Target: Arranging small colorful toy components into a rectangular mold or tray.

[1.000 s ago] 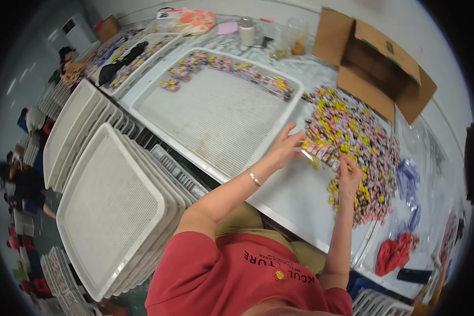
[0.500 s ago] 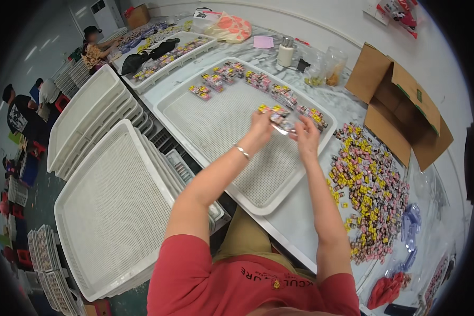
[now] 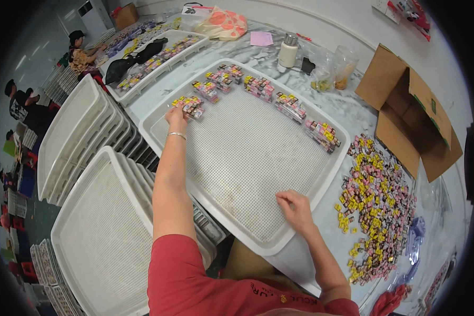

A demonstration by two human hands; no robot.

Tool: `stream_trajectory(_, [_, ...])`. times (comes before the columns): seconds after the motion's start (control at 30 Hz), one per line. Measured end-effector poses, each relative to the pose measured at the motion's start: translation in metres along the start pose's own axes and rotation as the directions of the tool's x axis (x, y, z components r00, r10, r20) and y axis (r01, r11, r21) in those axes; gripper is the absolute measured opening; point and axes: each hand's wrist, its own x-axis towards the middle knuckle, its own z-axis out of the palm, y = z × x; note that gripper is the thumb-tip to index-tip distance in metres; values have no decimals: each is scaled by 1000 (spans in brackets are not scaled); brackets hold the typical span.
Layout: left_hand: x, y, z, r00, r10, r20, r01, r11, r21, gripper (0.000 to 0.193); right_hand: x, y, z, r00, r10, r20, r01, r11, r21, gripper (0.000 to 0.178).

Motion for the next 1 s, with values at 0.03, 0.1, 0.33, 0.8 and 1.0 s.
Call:
stream_trajectory(0.03, [6, -1, 4, 999, 19, -28, -17, 998, 65, 18, 0, 0, 1, 999, -31, -16, 31, 999, -8, 13])
stream_trajectory(0.1, [15, 0, 5, 998, 33, -60, -25, 991, 132, 15, -2, -9, 3, 999, -33, -14, 33, 999, -22, 11])
stream_trajectory(0.33, [32, -7, -4, 921, 388, -40, -272, 712, 647, 17, -7, -12, 5, 1000, -28, -8, 27, 999, -42, 10])
stream_trajectory(0.8, [-42, 12, 27, 962, 148, 228, -209, 940, 271, 52, -38, 28, -47, 899, -222, -378, 144, 964, -225, 14])
stream_trajectory(1.0, [-103, 44, 61, 693, 170, 700, -545, 760, 354, 36, -197, 150, -243, 452, -2, -892, -522, 810, -267, 15])
